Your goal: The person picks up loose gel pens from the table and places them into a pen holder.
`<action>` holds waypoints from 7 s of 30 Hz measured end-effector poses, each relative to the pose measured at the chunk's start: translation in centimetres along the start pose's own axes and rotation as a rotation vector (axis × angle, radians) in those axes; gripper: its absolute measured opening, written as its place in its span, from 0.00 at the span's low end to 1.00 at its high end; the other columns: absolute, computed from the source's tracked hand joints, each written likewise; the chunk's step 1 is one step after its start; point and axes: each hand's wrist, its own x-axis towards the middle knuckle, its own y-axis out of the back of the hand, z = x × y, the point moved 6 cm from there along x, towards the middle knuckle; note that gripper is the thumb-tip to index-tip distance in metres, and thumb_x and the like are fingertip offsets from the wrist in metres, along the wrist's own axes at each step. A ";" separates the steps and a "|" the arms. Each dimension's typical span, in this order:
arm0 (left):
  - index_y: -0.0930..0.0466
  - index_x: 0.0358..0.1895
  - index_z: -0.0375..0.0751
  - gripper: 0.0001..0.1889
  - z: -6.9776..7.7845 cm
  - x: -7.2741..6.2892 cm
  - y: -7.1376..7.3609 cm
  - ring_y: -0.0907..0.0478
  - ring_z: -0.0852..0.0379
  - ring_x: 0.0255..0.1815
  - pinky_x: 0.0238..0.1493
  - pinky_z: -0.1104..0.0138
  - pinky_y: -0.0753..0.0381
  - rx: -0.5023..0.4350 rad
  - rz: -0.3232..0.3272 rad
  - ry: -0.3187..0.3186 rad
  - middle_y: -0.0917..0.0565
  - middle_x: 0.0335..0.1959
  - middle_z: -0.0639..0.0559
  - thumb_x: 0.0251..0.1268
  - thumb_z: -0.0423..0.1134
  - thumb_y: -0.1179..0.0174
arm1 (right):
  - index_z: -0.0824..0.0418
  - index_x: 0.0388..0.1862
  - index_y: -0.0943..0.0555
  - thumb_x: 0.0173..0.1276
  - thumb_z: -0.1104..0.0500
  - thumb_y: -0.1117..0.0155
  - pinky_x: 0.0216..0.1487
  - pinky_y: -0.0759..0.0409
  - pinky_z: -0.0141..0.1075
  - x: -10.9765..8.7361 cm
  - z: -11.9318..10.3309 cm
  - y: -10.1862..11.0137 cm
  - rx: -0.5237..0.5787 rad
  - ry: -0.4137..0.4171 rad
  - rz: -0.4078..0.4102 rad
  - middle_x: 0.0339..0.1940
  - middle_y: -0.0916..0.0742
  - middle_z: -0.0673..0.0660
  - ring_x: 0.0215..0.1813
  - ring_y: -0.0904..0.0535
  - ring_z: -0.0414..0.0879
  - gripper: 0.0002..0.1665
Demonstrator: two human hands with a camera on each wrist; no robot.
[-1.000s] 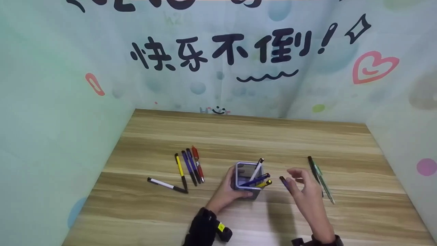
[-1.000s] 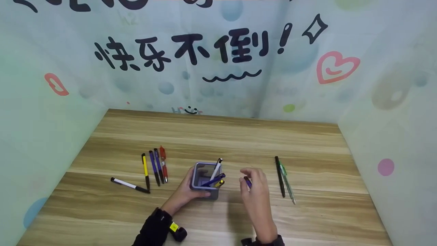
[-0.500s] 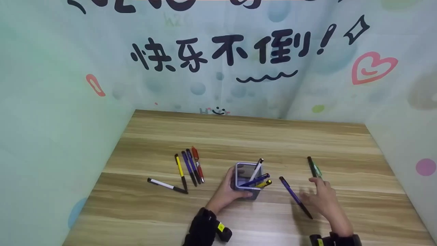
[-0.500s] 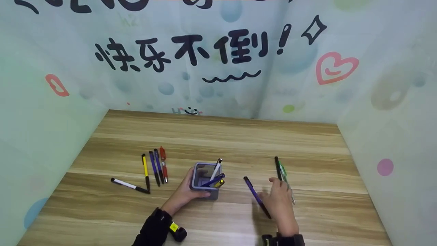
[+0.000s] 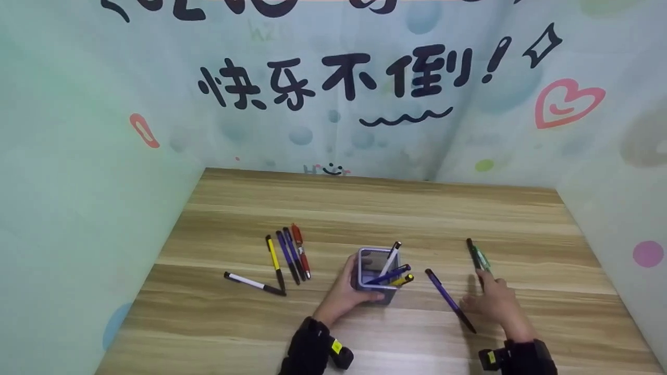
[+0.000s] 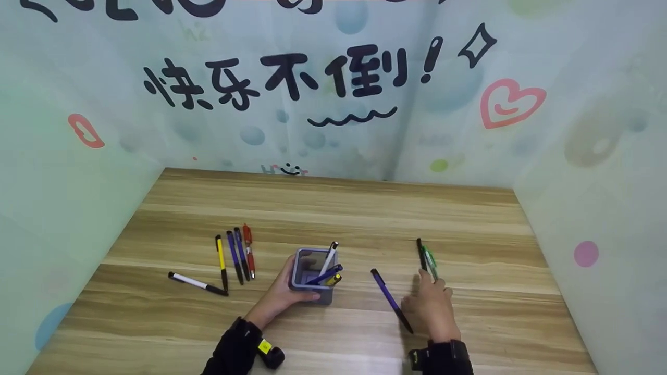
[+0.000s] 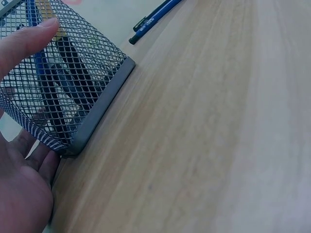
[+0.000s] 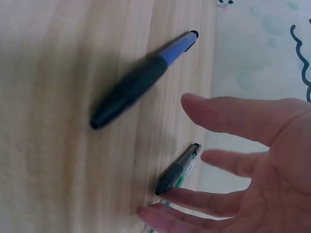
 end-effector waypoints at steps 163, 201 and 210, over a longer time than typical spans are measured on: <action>0.43 0.69 0.53 0.51 0.1 -0.1 0.0 0.35 0.47 0.66 0.71 0.49 0.46 0.006 0.008 0.007 0.30 0.64 0.48 0.36 0.38 0.24 | 0.79 0.36 0.23 0.58 0.69 0.42 0.29 0.26 0.42 0.2 3.0 0.9 -0.060 -0.064 0.283 0.30 0.21 0.70 0.32 0.26 0.56 0.11; 0.42 0.67 0.52 0.49 0.2 0.0 0.0 0.33 0.50 0.64 0.70 0.52 0.41 0.017 0.003 -0.009 0.28 0.62 0.48 0.36 0.37 0.24 | 0.66 0.41 0.24 0.63 0.70 0.41 0.33 0.20 0.27 -5.0 -17.2 2.2 0.579 0.545 0.321 0.39 0.16 0.60 0.36 0.19 0.41 0.08; 0.42 0.67 0.52 0.49 0.3 0.0 0.0 0.32 0.49 0.64 0.70 0.52 0.42 0.022 0.004 -0.029 0.27 0.61 0.48 0.36 0.36 0.24 | 0.65 0.38 0.23 0.61 0.71 0.40 0.36 0.21 0.26 -4.8 -17.9 1.8 0.504 0.608 0.376 0.37 0.15 0.59 0.37 0.20 0.37 0.06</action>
